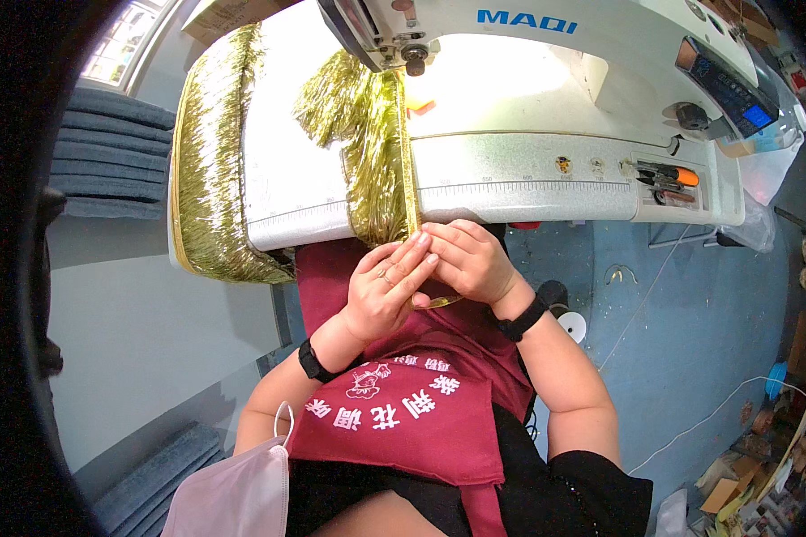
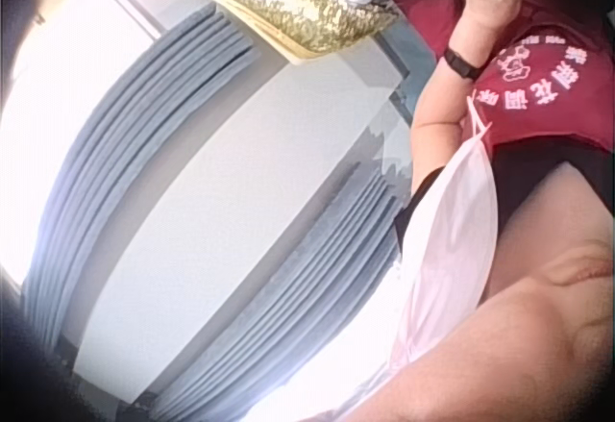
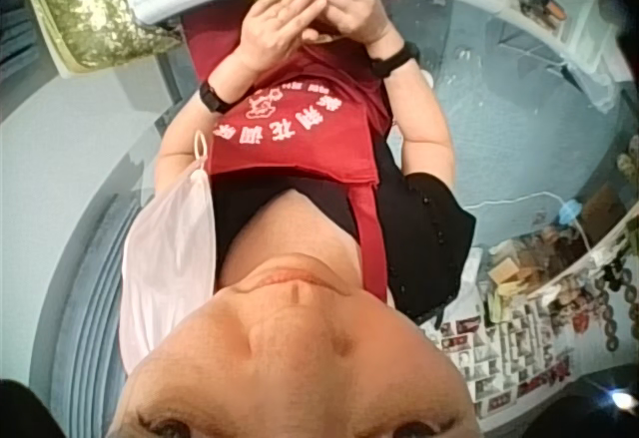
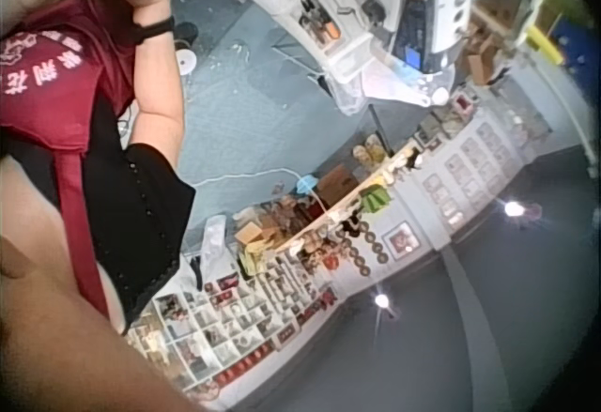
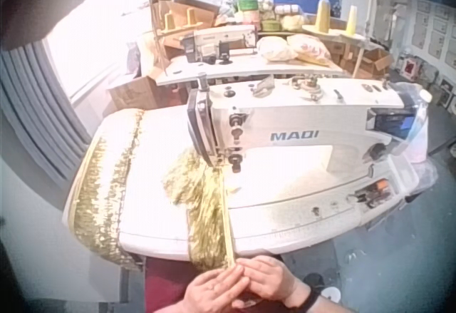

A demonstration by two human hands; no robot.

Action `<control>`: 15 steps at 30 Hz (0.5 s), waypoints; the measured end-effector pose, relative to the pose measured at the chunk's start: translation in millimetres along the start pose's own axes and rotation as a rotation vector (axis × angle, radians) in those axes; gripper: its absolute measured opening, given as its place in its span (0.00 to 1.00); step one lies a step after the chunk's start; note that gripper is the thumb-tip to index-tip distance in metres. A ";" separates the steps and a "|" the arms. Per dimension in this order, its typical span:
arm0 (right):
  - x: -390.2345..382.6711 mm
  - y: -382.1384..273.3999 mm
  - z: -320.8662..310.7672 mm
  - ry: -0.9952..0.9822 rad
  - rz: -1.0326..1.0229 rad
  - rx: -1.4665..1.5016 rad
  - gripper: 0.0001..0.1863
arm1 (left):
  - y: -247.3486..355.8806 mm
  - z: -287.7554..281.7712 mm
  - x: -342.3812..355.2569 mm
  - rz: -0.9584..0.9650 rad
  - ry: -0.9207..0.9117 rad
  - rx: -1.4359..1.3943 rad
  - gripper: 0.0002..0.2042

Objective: The person sews a gold tinsel-like fabric using a sewing machine. They guide the material under the needle, trim excess threads with scissors, and adjust the fabric repeatedly to continue stitching.

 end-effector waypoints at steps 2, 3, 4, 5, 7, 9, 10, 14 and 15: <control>0.3 -0.3 0.4 -0.003 -0.001 -0.006 0.12 | 0.1 -0.3 0.1 -0.001 -0.002 0.004 0.26; 0.5 -0.3 0.5 -0.004 -0.002 -0.009 0.12 | 0.1 -0.4 0.3 -0.002 -0.004 0.006 0.26; 0.6 -0.2 0.5 -0.005 -0.002 -0.010 0.12 | 0.2 -0.6 0.5 -0.003 -0.003 0.001 0.25; 0.6 -0.2 0.3 -0.006 -0.002 -0.011 0.12 | 0.5 -0.6 0.7 -0.004 -0.001 -0.005 0.24; 0.6 -0.1 0.1 -0.006 -0.001 -0.013 0.12 | 0.6 -0.6 0.7 -0.003 0.001 -0.008 0.23; 0.8 -0.2 0.0 -0.002 0.002 -0.015 0.12 | 0.3 -0.5 0.5 -0.004 0.002 -0.002 0.23; 0.9 -0.3 0.0 -0.004 0.001 -0.013 0.12 | 0.4 -0.4 0.2 -0.001 0.003 0.001 0.24; 1.6 -0.5 -0.2 -0.003 0.000 -0.009 0.12 | 0.1 -0.1 -0.8 0.001 0.005 0.008 0.26; 1.7 -0.8 -0.3 0.000 0.000 -0.010 0.12 | 0.1 -0.2 -1.2 0.002 0.007 0.009 0.26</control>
Point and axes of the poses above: each hand's wrist, its own x-axis towards the middle knuckle, its own z-axis out of the palm, y = z × x, the point moved 7 cm from there along x, towards the middle knuckle, and after that the axes turned 11 degrees about -z, right-handed, at the moved point
